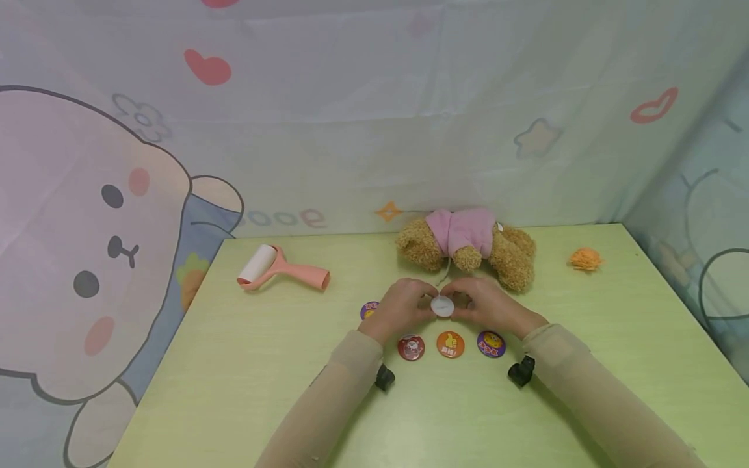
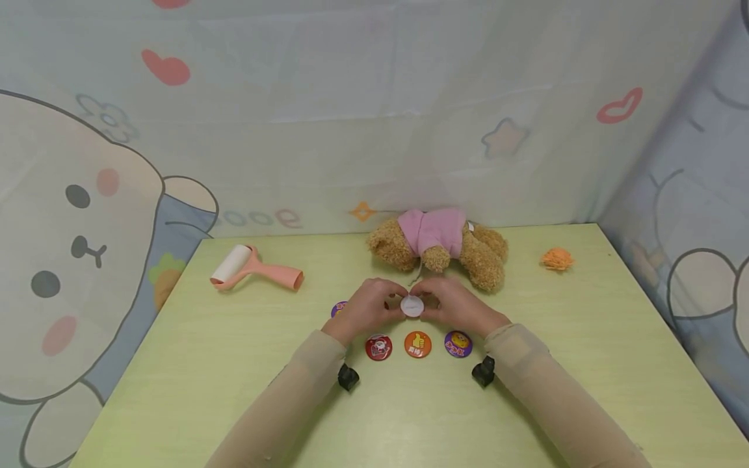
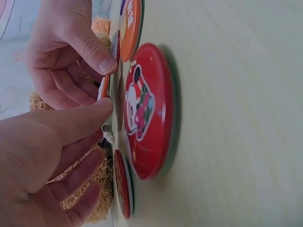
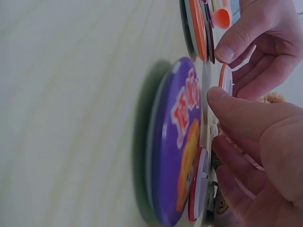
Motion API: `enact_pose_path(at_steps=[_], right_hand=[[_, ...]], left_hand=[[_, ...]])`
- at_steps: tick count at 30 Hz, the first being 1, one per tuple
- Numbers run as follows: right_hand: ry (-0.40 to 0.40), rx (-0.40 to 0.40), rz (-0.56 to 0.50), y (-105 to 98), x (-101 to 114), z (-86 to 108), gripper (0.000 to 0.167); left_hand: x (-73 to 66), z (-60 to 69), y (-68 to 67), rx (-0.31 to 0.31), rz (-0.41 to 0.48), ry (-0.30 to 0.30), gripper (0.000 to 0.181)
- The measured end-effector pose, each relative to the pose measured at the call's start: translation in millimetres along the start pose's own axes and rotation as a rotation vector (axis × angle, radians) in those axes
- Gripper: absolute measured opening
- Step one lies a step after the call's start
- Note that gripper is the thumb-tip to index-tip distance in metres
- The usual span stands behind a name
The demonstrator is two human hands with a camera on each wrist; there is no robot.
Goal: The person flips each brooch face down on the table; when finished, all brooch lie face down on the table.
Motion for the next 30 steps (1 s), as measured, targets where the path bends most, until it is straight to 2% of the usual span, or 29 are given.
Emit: enact_pose_path(at_steps=[3, 10, 19, 30], right_hand=[[0.006, 0.01, 0.01, 0.1, 0.3, -1.1, 0.033], [-0.041, 0.023, 0.01, 1.8, -1.8, -2.0, 0.03], [-0.001, 0.067, -0.004, 1.8, -3.2, -3.6, 0.033], [0.023, 0.069, -0.001, 0.9, -2.4, -4.1, 0.036]], left_hand=[[0.2, -0.4, 0.7, 0.011, -0.008, -0.006, 0.027], [0.9, -1.8, 2.8, 0.037, 0.006, -0.015, 0.023], [2.1, -2.0, 4.1, 0.042, 0.022, -0.026, 0.022], [0.3, -2.0, 4.7, 0.055, 0.022, -0.061, 0.023]])
Point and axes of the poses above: each hand's wrist, its own z-axis away from the middle knuckle, its own y-axis out of the palm, x = y × z, the point moved 2 cm from there along -z, towards the middle knuckle, and after that the axes turned 7 degrees about -z, right-handed, at the moved point
